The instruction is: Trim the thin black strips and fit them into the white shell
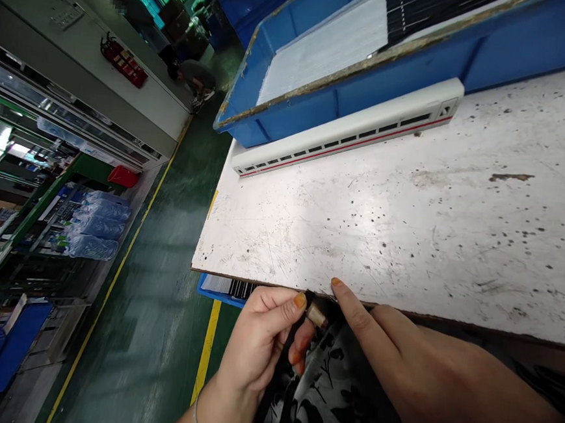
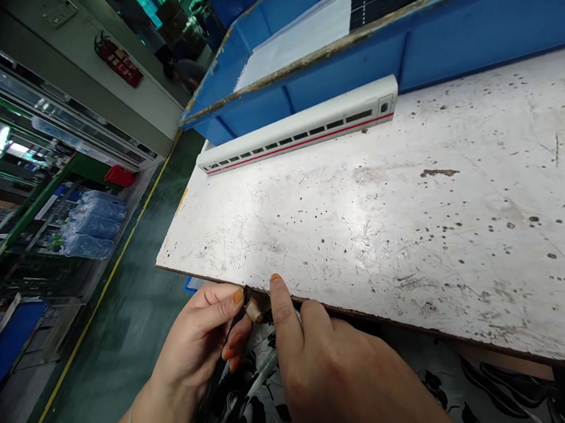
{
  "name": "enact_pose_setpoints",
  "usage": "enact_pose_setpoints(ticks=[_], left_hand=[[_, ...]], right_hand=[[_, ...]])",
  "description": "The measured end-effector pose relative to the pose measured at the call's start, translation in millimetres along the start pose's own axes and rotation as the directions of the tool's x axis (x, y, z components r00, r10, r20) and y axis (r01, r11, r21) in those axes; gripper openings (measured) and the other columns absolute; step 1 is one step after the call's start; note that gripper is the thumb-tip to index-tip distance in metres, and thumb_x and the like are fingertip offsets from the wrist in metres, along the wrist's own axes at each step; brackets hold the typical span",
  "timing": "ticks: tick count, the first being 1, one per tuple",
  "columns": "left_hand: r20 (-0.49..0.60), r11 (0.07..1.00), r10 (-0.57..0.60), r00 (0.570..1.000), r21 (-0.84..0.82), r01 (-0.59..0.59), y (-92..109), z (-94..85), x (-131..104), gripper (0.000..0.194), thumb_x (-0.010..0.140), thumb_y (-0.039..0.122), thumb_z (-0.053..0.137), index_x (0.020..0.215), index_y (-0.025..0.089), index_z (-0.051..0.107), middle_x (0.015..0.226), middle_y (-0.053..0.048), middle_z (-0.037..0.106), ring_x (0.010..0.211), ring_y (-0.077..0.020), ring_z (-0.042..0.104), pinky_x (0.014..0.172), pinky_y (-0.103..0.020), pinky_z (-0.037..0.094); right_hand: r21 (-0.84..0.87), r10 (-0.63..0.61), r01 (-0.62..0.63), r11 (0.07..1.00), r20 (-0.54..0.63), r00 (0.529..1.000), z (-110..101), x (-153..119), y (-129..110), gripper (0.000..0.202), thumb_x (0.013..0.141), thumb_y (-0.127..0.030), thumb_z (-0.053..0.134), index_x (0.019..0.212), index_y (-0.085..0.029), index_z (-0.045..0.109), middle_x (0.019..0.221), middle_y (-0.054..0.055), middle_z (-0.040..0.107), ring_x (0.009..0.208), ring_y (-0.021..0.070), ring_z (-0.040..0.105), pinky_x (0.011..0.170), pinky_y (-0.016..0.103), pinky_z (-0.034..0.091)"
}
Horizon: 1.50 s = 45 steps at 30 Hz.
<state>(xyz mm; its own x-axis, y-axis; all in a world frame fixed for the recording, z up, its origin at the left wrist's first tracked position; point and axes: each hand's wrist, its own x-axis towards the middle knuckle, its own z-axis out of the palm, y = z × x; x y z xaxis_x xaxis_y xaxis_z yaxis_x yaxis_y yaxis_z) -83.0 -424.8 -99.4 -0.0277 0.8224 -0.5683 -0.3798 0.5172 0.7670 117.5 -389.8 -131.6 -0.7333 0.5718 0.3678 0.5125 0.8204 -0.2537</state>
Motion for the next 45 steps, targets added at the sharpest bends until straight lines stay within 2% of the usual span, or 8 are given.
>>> enact_pose_setpoints(ticks=[5, 11, 15, 18, 22, 28, 34, 45], left_hand=[[-0.006, 1.000, -0.006, 1.000, -0.005, 0.006, -2, 0.8, -2, 0.036, 0.085, 0.046, 0.078, 0.072, 0.013, 0.076, 0.043, 0.002, 0.052, 0.034, -0.0063, 0.040, 0.036, -0.017, 0.035], [0.046, 0.993, -0.037, 0.998, 0.117, 0.032, 1, 1.3, -6, 0.042, 0.093, 0.053, 0.070, 0.075, 0.014, 0.072, 0.042, 0.007, 0.043, 0.034, -0.0042, 0.030, 0.035, -0.016, 0.032], [0.072, 0.979, -0.059, 0.996, 0.199, 0.044, 4, 2.8, -8, 0.034, 0.091, 0.049, 0.074, 0.086, 0.016, 0.071, 0.046, 0.010, 0.039, 0.037, -0.0039, 0.028, 0.036, -0.015, 0.029], [0.042, 0.949, -0.048, 0.998, 0.314, 0.033, 6, 4.7, -9, 0.032, 0.095, 0.047, 0.070, 0.083, 0.016, 0.068, 0.047, 0.009, 0.038, 0.039, -0.0046, 0.029, 0.038, -0.016, 0.027], [0.024, 0.914, -0.031, 0.999, 0.405, 0.019, 6, 3.4, -9, 0.044, 0.099, 0.054, 0.062, 0.073, 0.018, 0.059, 0.052, 0.007, 0.039, 0.043, -0.0053, 0.032, 0.041, -0.019, 0.029], [0.077, 0.955, -0.074, 0.994, 0.291, 0.049, 5, -2.9, -3, 0.051, 0.095, 0.049, 0.069, 0.061, 0.018, 0.047, 0.050, 0.006, 0.038, 0.042, -0.0043, 0.030, 0.040, -0.020, 0.022], [0.052, 0.980, -0.141, 0.989, 0.152, 0.132, 2, -4.5, 1, 0.052, 0.088, 0.054, 0.076, 0.060, 0.018, 0.051, 0.047, 0.008, 0.034, 0.040, -0.0032, 0.023, 0.037, -0.020, 0.017], [-0.007, 0.981, -0.082, 0.997, 0.177, 0.082, -3, -0.3, 2, 0.061, 0.085, 0.056, 0.077, 0.051, 0.019, 0.041, 0.046, 0.007, 0.034, 0.041, -0.0036, 0.026, 0.040, -0.022, 0.015]], right_hand=[[0.021, -0.010, 0.010, 1.000, 0.001, 1.000, -2, 2, 1, 0.081, 0.069, -0.009, 0.055, 0.149, 0.003, 0.049, 0.077, 0.007, 0.058, 0.048, 0.0182, 0.053, 0.036, 0.028, 0.048], [0.003, -0.037, 0.037, 0.999, 0.079, 0.996, -3, 3, 1, 0.080, 0.072, -0.005, 0.055, 0.151, 0.002, 0.047, 0.080, 0.008, 0.061, 0.048, 0.0164, 0.050, 0.037, 0.027, 0.044], [0.015, 0.012, -0.013, 1.000, 0.063, 0.998, -3, -1, 0, 0.076, 0.077, -0.006, 0.050, 0.153, -0.003, 0.046, 0.084, 0.009, 0.065, 0.051, 0.0172, 0.052, 0.042, 0.027, 0.045], [0.009, -0.004, 0.004, 1.000, 0.055, 0.998, -4, -1, 1, 0.075, 0.080, -0.005, 0.048, 0.154, -0.003, 0.043, 0.083, 0.008, 0.063, 0.054, 0.0179, 0.054, 0.043, 0.027, 0.045], [-0.019, -0.033, 0.033, 0.999, 0.008, 0.999, -5, 1, 1, 0.072, 0.081, -0.005, 0.048, 0.153, 0.000, 0.042, 0.081, 0.004, 0.058, 0.056, 0.0181, 0.056, 0.042, 0.029, 0.044], [-0.056, 0.019, -0.021, 0.998, -0.036, 0.999, -7, 0, -2, 0.066, 0.088, -0.008, 0.052, 0.153, -0.007, 0.045, 0.084, 0.000, 0.056, 0.059, 0.0149, 0.054, 0.048, 0.030, 0.039], [-0.052, 0.034, -0.037, 0.998, -0.050, 0.998, -9, 2, -2, 0.065, 0.086, -0.016, 0.060, 0.151, -0.010, 0.049, 0.082, -0.001, 0.057, 0.061, 0.0143, 0.052, 0.049, 0.031, 0.034], [-0.088, 0.046, -0.057, 0.995, -0.117, 0.992, -5, 2, -4, 0.066, 0.082, -0.022, 0.065, 0.146, -0.012, 0.054, 0.079, -0.001, 0.058, 0.062, 0.0163, 0.052, 0.050, 0.032, 0.032]])
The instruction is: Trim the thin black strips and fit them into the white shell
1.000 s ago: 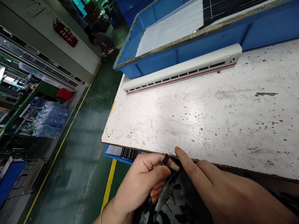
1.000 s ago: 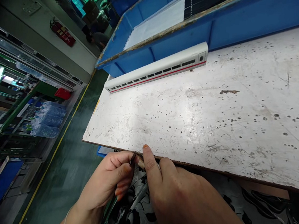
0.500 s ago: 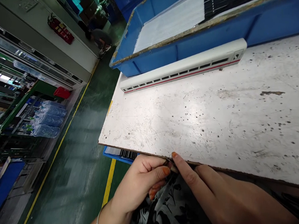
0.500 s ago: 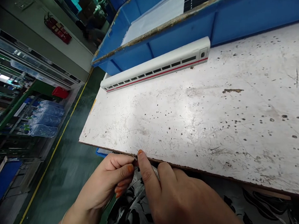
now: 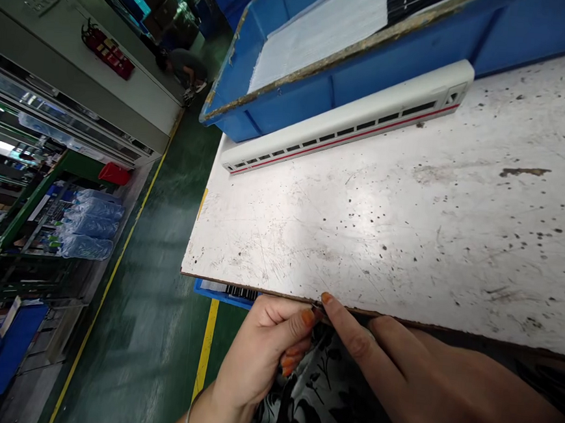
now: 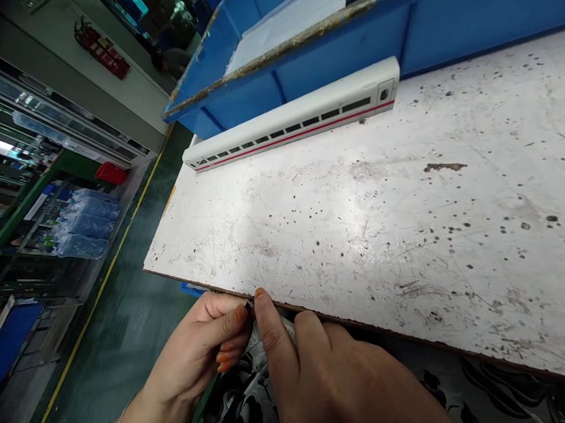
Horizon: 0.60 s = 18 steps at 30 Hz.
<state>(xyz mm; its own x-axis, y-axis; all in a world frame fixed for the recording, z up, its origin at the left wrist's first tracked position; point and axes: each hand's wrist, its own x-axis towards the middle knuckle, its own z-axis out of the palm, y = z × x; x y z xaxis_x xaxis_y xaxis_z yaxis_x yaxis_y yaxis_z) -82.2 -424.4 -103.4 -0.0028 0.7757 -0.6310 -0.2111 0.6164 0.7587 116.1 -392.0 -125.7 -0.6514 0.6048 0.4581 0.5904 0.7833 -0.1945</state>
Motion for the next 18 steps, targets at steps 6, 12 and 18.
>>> enact_pose_setpoints(ticks=[6, 12, 18], left_hand=[[0.002, 0.999, 0.034, 0.999, 0.026, -0.034, -2.9, -0.4, -1.7, 0.061, 0.091, 0.052, 0.071, 0.052, 0.018, 0.040, 0.047, 0.007, 0.032, 0.043, -0.0039, 0.024, 0.043, -0.023, 0.014], [-0.017, 0.999, 0.036, 0.999, 0.040, -0.035, -2.9, 1.6, -1.0, 0.061, 0.092, 0.052, 0.071, 0.052, 0.019, 0.038, 0.048, 0.007, 0.029, 0.044, -0.0042, 0.022, 0.043, -0.024, 0.014], [-0.029, 0.997, 0.027, 0.999, 0.066, -0.025, -2.7, 1.3, -0.6, 0.062, 0.090, 0.054, 0.071, 0.051, 0.019, 0.039, 0.047, 0.006, 0.030, 0.044, -0.0048, 0.023, 0.043, -0.025, 0.014]], right_hand=[[0.012, 0.006, -0.006, 1.000, 0.009, 1.000, 0.8, -0.1, -0.1, 0.066, 0.082, -0.021, 0.065, 0.147, -0.012, 0.054, 0.078, -0.001, 0.059, 0.059, 0.0155, 0.052, 0.048, 0.031, 0.035], [0.017, 0.030, -0.031, 0.999, 0.028, 0.999, -0.2, -0.6, -2.8, 0.065, 0.088, -0.022, 0.061, 0.151, -0.010, 0.049, 0.078, -0.001, 0.061, 0.054, 0.0146, 0.053, 0.044, 0.031, 0.036], [-0.017, 0.049, -0.049, 0.999, -0.012, 0.999, 1.2, -0.1, -5.1, 0.064, 0.087, -0.024, 0.063, 0.149, -0.010, 0.052, 0.077, 0.000, 0.062, 0.055, 0.0151, 0.054, 0.046, 0.031, 0.035]])
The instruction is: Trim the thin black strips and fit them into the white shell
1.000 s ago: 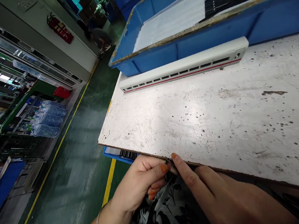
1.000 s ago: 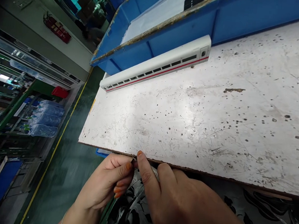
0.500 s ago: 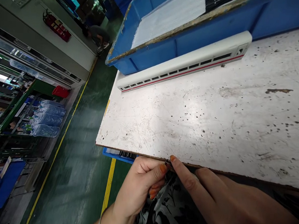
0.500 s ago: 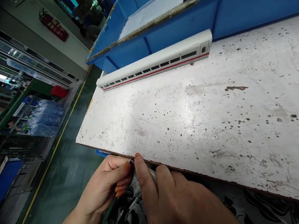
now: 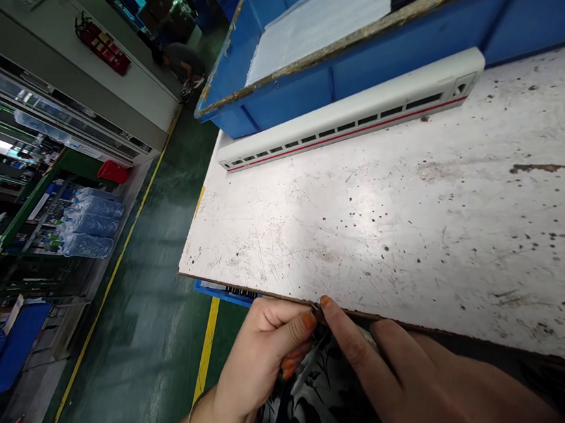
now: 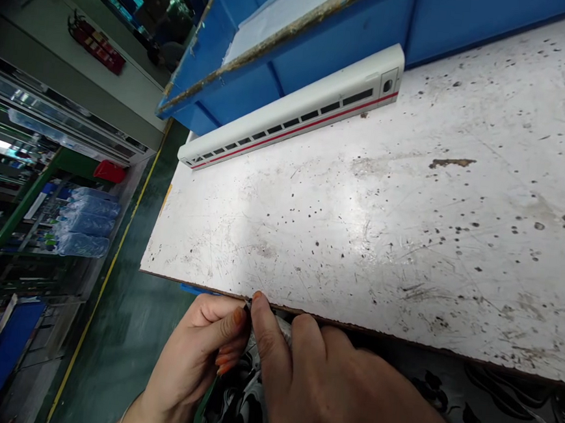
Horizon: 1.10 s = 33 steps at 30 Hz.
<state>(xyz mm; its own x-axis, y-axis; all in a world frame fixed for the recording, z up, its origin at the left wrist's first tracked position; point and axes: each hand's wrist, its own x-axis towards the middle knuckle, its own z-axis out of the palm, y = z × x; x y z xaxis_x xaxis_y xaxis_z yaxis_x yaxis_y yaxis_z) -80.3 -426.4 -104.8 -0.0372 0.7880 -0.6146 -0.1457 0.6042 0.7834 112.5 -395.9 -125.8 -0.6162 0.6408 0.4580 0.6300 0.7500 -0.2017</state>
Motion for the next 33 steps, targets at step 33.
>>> enact_pose_setpoints(ticks=[33], left_hand=[[0.028, 0.998, -0.002, 1.000, -0.058, 0.004, 3.9, 0.5, 1.2, 0.060, 0.086, 0.052, 0.076, 0.050, 0.018, 0.041, 0.046, 0.007, 0.033, 0.042, -0.0041, 0.024, 0.042, -0.024, 0.013]], right_hand=[[-0.008, -0.007, 0.006, 1.000, -0.034, 0.999, 2.4, -0.4, 0.5, 0.064, 0.086, -0.029, 0.058, 0.147, -0.011, 0.055, 0.079, -0.001, 0.062, 0.055, 0.0126, 0.054, 0.047, 0.030, 0.034]])
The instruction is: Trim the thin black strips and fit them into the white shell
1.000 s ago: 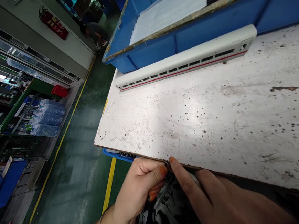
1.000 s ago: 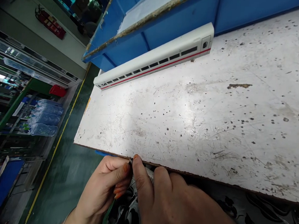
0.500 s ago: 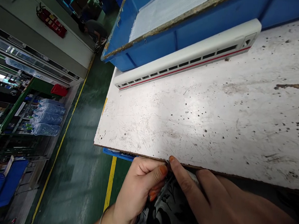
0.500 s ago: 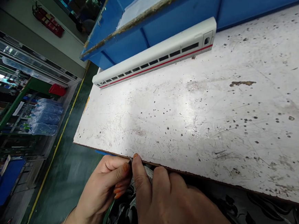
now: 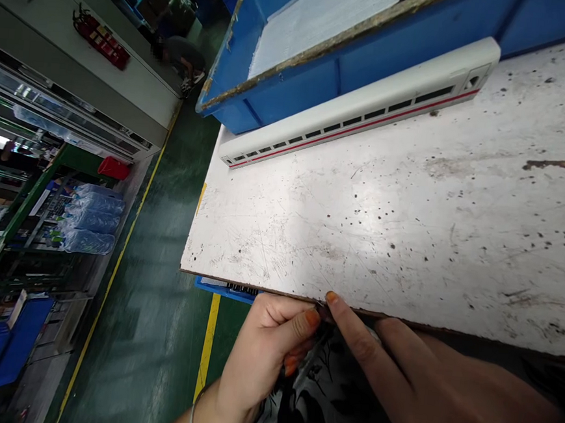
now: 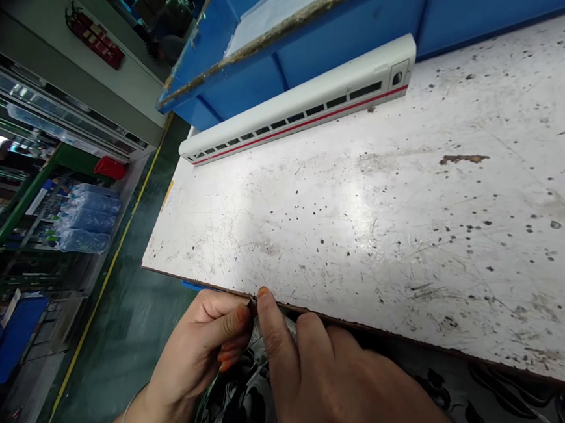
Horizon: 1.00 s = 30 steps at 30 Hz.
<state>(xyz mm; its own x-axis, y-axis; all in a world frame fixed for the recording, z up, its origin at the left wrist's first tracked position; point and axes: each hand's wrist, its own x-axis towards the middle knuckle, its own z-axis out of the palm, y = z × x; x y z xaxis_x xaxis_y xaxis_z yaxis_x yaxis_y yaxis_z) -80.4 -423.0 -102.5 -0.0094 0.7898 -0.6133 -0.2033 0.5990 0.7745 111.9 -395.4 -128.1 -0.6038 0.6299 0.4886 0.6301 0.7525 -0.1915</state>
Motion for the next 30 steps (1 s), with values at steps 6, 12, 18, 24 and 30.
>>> enact_pose_setpoints(ticks=[6, 12, 18, 24, 30], left_hand=[[-0.008, 1.000, 0.001, 1.000, 0.013, -0.001, 0, 0.7, 0, 0.060, 0.087, 0.051, 0.076, 0.050, 0.018, 0.040, 0.046, 0.006, 0.032, 0.042, -0.0040, 0.024, 0.042, -0.024, 0.013], [-0.023, 0.999, -0.017, 1.000, 0.039, 0.018, 0, -0.8, -1, 0.063, 0.087, 0.054, 0.074, 0.049, 0.018, 0.040, 0.045, 0.006, 0.033, 0.042, -0.0039, 0.024, 0.043, -0.025, 0.013], [-0.024, 0.999, -0.018, 1.000, 0.035, 0.019, -1, -1.6, -2, 0.062, 0.088, 0.054, 0.074, 0.050, 0.018, 0.040, 0.045, 0.006, 0.031, 0.042, -0.0039, 0.024, 0.043, -0.024, 0.013], [-0.033, 0.999, -0.013, 0.999, 0.046, 0.015, -1, -0.8, -1, 0.061, 0.088, 0.052, 0.075, 0.050, 0.018, 0.040, 0.046, 0.006, 0.032, 0.042, -0.0040, 0.025, 0.043, -0.025, 0.014], [-0.014, 0.999, -0.013, 1.000, 0.037, 0.013, -1, -1.2, -1, 0.060, 0.089, 0.052, 0.074, 0.051, 0.018, 0.040, 0.046, 0.006, 0.032, 0.041, -0.0041, 0.025, 0.042, -0.024, 0.015]], right_hand=[[-0.004, 0.027, -0.026, 1.000, 0.029, 0.999, -3, 4, -2, 0.060, 0.087, -0.017, 0.057, 0.146, -0.011, 0.055, 0.074, -0.003, 0.059, 0.051, 0.0119, 0.052, 0.044, 0.029, 0.032], [0.001, 0.025, -0.025, 1.000, 0.083, 0.996, -6, 6, -3, 0.055, 0.091, -0.014, 0.057, 0.146, -0.009, 0.052, 0.072, -0.004, 0.056, 0.049, 0.0129, 0.053, 0.042, 0.029, 0.032], [-0.024, -0.021, 0.023, 0.999, 0.087, 0.996, -9, 8, -3, 0.053, 0.095, -0.012, 0.060, 0.146, -0.003, 0.051, 0.068, -0.005, 0.053, 0.048, 0.0102, 0.051, 0.041, 0.027, 0.030], [-0.045, -0.008, 0.011, 0.999, 0.084, 0.996, -11, 9, -4, 0.055, 0.094, -0.013, 0.062, 0.147, -0.002, 0.051, 0.069, -0.004, 0.054, 0.049, 0.0107, 0.051, 0.042, 0.027, 0.030], [-0.026, 0.008, -0.006, 1.000, 0.082, 0.997, -9, 8, -4, 0.053, 0.094, -0.013, 0.057, 0.146, -0.005, 0.052, 0.070, -0.003, 0.056, 0.047, 0.0116, 0.050, 0.042, 0.029, 0.030]])
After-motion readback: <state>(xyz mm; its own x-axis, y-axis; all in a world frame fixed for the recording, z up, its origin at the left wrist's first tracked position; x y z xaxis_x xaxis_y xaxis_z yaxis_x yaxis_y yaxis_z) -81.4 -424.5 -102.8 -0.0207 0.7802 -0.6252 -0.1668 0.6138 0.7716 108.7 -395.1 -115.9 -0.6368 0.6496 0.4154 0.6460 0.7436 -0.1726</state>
